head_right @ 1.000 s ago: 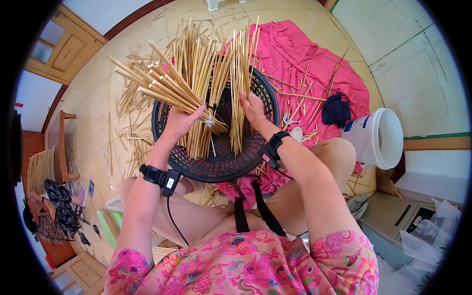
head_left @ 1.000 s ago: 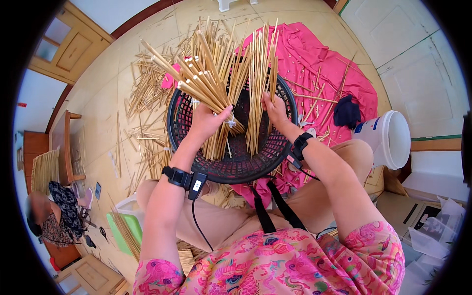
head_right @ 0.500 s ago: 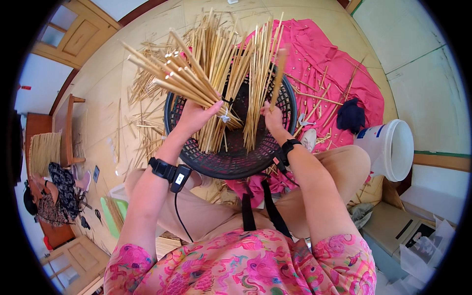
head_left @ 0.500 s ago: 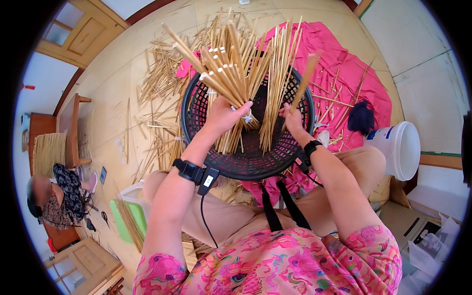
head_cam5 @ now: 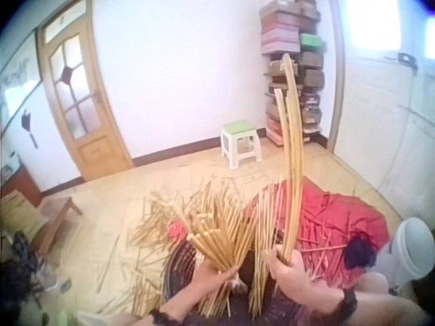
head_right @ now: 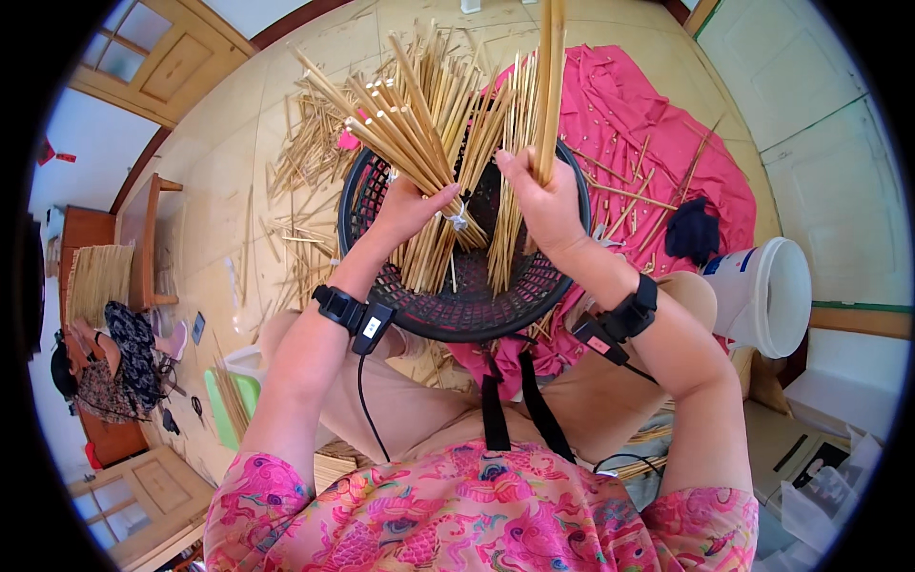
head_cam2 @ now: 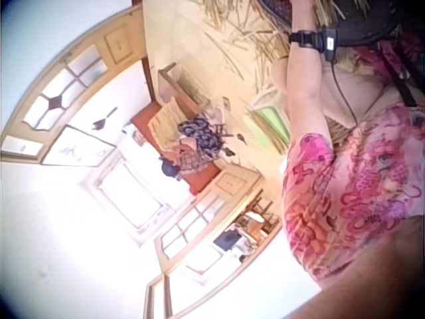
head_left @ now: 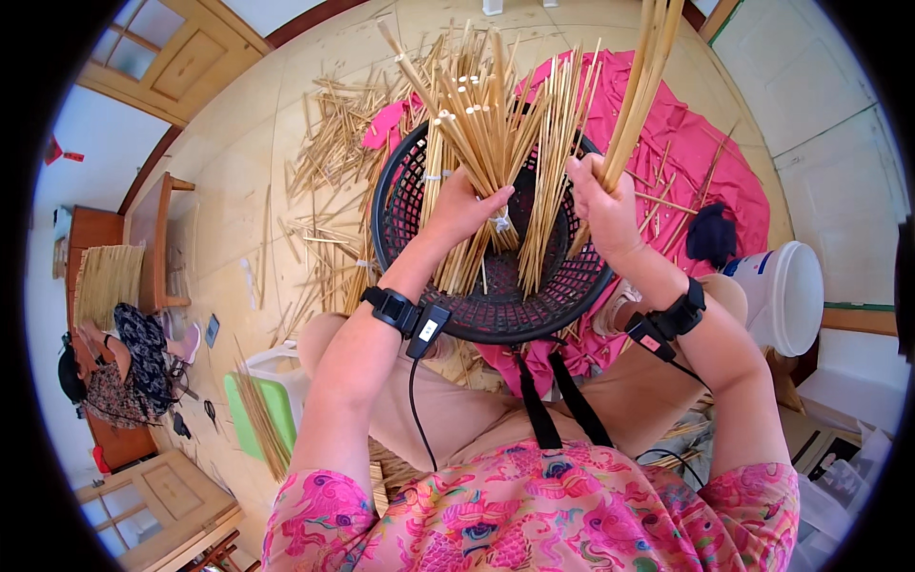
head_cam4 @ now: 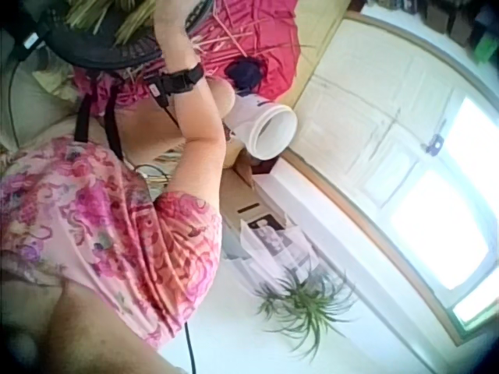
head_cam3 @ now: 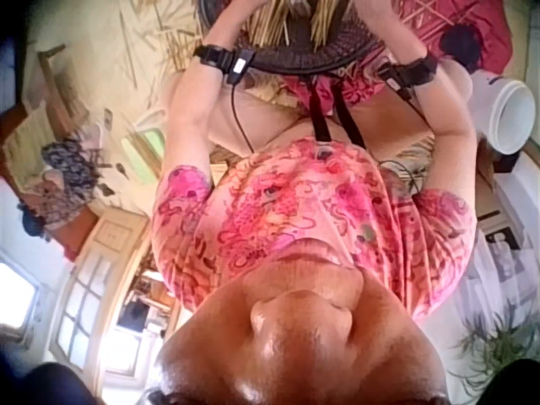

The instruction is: The person sorts bamboo sticks by hand, gathering them into bundles and placing them into a black plastic basket.

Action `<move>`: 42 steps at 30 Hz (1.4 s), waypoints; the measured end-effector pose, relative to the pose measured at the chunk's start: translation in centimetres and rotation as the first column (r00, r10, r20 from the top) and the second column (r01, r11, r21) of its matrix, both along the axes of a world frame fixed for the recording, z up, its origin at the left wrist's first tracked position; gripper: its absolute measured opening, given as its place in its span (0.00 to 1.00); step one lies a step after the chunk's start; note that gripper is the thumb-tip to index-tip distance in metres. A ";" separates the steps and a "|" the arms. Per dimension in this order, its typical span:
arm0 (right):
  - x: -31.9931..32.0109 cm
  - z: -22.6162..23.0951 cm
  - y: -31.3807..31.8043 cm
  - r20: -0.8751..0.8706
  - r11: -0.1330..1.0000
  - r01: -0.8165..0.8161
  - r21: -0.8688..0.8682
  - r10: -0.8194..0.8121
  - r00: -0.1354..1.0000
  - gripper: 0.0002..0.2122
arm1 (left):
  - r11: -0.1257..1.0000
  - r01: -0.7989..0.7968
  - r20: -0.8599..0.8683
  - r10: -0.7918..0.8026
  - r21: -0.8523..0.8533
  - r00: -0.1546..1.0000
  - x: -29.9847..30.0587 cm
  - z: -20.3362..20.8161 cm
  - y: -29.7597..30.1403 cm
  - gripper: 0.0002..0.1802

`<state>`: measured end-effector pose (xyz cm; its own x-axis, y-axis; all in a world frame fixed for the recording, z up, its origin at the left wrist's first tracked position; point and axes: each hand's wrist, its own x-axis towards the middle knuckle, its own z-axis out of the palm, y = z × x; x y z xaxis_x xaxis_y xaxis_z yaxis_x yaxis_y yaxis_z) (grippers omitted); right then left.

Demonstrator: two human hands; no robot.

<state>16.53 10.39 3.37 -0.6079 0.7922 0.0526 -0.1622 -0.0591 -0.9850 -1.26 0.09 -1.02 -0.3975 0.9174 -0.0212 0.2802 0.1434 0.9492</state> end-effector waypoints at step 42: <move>-1.9 1.5 -0.8 -0.124 0.946 -0.149 -0.288 0.118 0.985 0.14 | 0.962 -0.048 0.339 -0.047 0.267 0.940 0.2 1.2 0.4 0.05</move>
<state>14.61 9.55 4.85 -0.7129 0.6937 -0.1028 -0.2331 -0.3727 -0.8982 -1.03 0.50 0.15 -0.4103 0.9074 0.0911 -0.0653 -0.1289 0.9895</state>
